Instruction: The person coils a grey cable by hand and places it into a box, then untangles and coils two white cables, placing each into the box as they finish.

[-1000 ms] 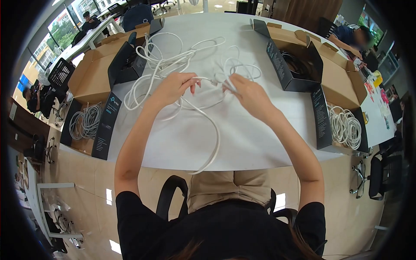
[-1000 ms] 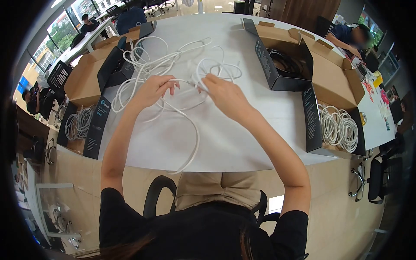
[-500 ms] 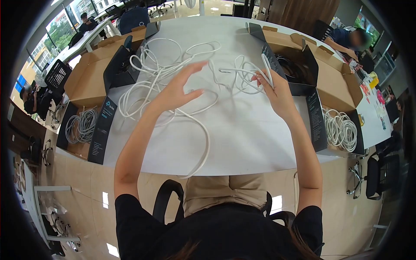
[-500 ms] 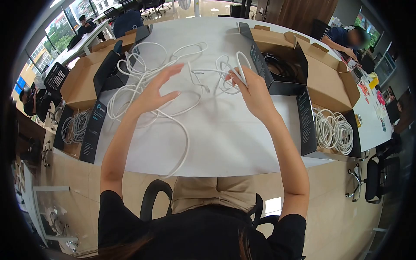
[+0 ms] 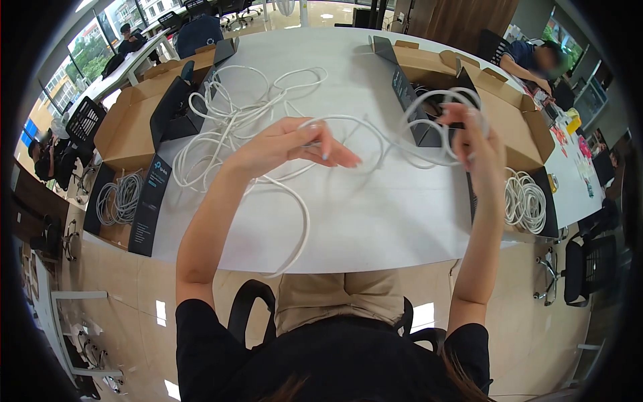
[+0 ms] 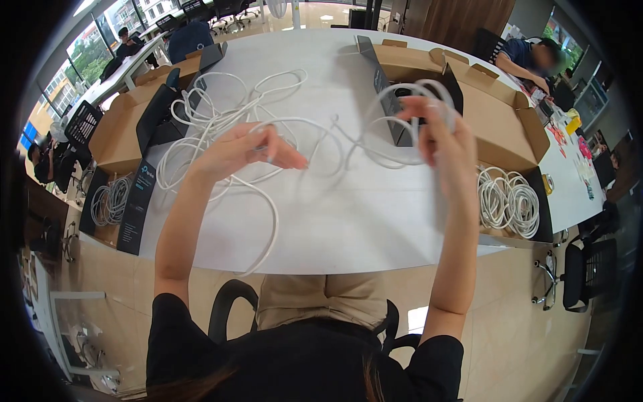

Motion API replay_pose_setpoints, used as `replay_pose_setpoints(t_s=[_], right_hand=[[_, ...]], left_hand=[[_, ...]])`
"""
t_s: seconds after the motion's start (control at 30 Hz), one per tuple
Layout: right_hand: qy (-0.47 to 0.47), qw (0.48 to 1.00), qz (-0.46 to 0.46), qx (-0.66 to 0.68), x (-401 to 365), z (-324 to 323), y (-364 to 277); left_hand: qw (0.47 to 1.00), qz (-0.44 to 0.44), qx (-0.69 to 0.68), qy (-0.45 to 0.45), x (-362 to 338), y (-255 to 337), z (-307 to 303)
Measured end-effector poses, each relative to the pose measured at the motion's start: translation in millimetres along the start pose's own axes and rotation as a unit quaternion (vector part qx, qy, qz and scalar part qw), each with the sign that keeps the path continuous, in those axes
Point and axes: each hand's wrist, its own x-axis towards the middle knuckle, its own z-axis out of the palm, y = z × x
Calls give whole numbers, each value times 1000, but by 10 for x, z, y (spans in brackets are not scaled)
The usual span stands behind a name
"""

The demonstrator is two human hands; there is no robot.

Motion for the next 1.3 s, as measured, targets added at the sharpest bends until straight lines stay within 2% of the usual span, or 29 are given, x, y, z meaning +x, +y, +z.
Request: replay_pose_setpoints(t_s=[0.13, 0.23, 0.3, 0.37, 0.47, 0.5, 0.6, 0.7, 0.83, 0.93, 1.0, 1.07, 1.17, 1.27, 1.3], right_hand=[[44, 978, -23, 204, -121, -709, 132], [131, 957, -16, 259, -281, -960, 149], [146, 937, -16, 316, -390, -1150, 179], [137, 915, -16, 380, -521, -1335, 207], [85, 909, -51, 404, -679, -1533, 242], [103, 907, -45, 406, -735, -1536, 231], [126, 932, -42, 338, -842, -1426, 197], [128, 961, -27, 245, -911, -1210, 131], [102, 983, 8, 150, -964, -895, 115], [52, 995, 29, 86, -961, -670, 61], [30, 998, 35, 46, -931, -544, 121], [27, 997, 37, 59, -906, -403, 168], [11, 997, 21, 76, -863, -284, 133], [42, 997, -7, 71, -847, -252, 116], [49, 996, -10, 77, -844, -264, 116]], left_hand=[[989, 101, -106, 19, -309, -42, -14], [953, 156, -260, -24, -597, -126, -207], [910, 215, -355, -6, -713, -33, -175], [841, 263, -471, 41, -839, 116, -102], [791, 361, -485, 99, -979, 255, -129], [793, 376, -471, 89, -1008, 279, -137], [827, 382, -374, 172, -1047, 270, -98], [855, 369, -326, 164, -1002, 212, -16], [876, 342, -232, 250, -813, 137, 167], [899, 280, -123, 313, -610, 67, 343], [915, 232, -80, 320, -498, -36, 452], [926, 195, -73, 315, -392, -160, 507], [963, 133, -75, 222, -337, -399, 456], [983, 71, 92, 140, -279, -515, 467], [981, 48, 131, 137, -262, -491, 525]])
